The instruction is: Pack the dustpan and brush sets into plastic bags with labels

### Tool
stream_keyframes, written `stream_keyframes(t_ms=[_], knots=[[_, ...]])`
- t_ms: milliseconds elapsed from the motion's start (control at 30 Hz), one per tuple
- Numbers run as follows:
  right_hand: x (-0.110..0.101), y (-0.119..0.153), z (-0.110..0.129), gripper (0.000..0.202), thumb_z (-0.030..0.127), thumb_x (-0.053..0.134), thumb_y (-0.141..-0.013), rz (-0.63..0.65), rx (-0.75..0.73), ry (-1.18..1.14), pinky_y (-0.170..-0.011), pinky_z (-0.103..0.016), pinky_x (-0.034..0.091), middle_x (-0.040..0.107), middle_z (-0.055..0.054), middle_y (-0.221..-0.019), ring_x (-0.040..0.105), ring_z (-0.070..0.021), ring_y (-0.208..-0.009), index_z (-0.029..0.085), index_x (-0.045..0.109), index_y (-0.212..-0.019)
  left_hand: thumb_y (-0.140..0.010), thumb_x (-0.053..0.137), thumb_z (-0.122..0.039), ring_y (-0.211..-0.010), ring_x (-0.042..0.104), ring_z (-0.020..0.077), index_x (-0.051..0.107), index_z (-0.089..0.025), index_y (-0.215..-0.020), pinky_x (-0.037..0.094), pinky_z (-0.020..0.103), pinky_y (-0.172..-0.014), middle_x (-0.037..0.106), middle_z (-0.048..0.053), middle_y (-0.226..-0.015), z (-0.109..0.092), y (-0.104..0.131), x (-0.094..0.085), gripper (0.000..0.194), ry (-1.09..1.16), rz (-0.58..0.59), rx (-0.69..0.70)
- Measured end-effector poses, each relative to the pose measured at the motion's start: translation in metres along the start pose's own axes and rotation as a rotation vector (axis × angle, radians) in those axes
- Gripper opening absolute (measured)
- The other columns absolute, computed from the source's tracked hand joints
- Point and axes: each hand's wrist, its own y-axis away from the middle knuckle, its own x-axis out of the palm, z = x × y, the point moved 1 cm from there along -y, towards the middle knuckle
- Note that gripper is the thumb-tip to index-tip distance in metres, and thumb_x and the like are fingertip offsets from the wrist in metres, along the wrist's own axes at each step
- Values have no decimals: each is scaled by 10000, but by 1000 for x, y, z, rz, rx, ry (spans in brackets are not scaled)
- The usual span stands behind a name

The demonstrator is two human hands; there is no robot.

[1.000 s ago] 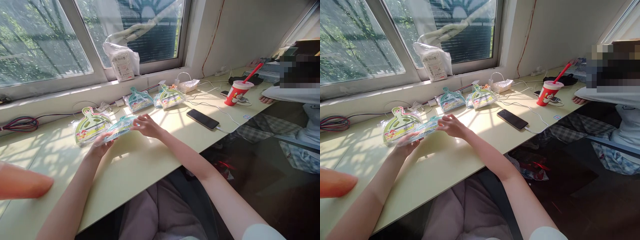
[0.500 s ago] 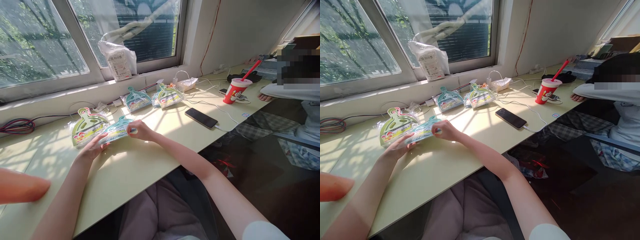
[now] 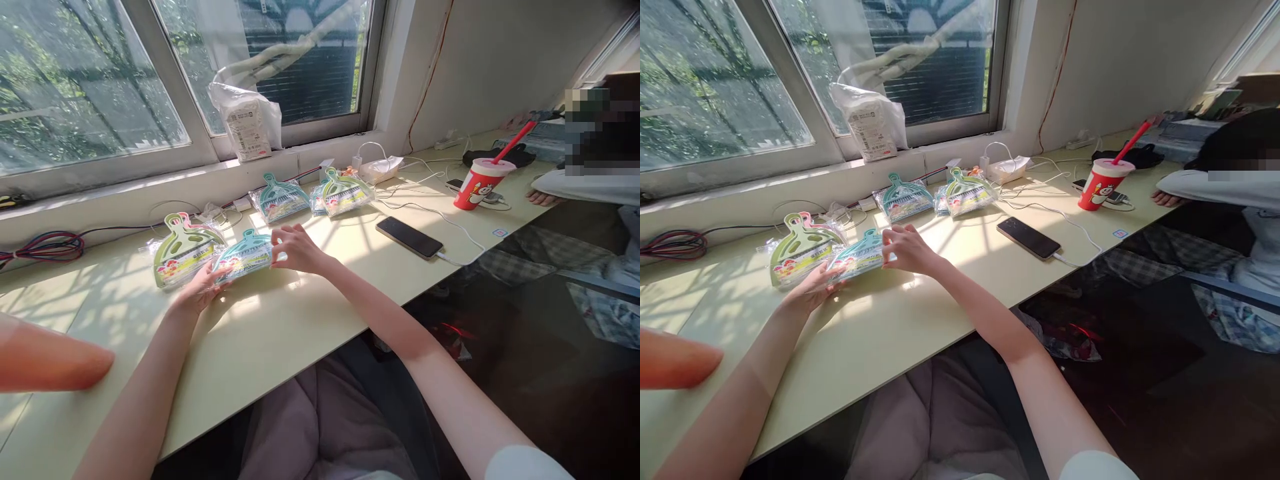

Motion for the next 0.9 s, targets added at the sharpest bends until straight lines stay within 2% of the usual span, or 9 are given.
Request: stream_keyframes(t_ms=[67,267,433,533,633,733,800,900], knots=[[2,1,-1,177,269,804,-821,-22,-3,-73,-885,-362,280,679,-56,-1097,559,-225,-996,194,716,-687,-674,848,-184,-879,701,167,610,-226,-1159,589,194,-629,691,72,-1128,1,0,1,542,-2,12,6],[20,-1,-3,196,327,779,-850,-194,94,-333,-875,-333,328,706,-14,-881,603,-166,-830,196,706,-724,-671,813,-180,-836,705,221,660,-208,-1041,566,242,-576,721,97,-1033,-1,7,10,402,-3,65,46],[5,-3,-18,294,448,788,-817,-232,124,-423,-744,-301,392,662,-26,-814,562,-182,-798,194,672,-725,-595,840,-132,-769,698,201,664,-162,-976,580,269,-628,727,74,-925,1,11,21,420,3,53,38],[-6,-1,-23,277,443,832,-769,-156,89,-347,-805,-324,412,681,-43,-919,577,-213,-893,206,712,-848,-575,831,-113,-732,688,181,637,-148,-934,571,260,-613,713,65,-891,3,10,22,410,32,0,47],[-2,3,-17,400,423,889,-701,29,11,-247,-915,-378,392,677,-63,-1125,573,-261,-1060,241,736,-1022,-582,811,-105,-745,681,171,623,-167,-960,558,241,-599,708,62,-914,1,11,23,426,52,-58,71],[11,6,-8,275,338,879,-734,197,-29,-142,-944,-410,365,685,-76,-1160,567,-288,-1107,240,767,-965,-580,797,-103,-775,683,187,622,-187,-1004,551,237,-585,707,56,-925,-3,18,26,466,73,-28,84],[17,8,-4,194,330,860,-761,228,-41,-115,-963,-429,358,686,-84,-1194,560,-301,-1141,241,784,-915,-581,790,-106,-777,685,201,619,-187,-1006,542,241,-564,704,54,-904,-6,23,28,466,77,7,72],[20,10,-3,285,415,862,-745,232,-71,-133,-1050,-498,325,592,-73,-1405,482,-348,-1298,291,794,-992,-597,780,-119,-766,683,205,622,-178,-989,547,250,-574,697,53,-869,-7,27,30,427,88,24,40]])
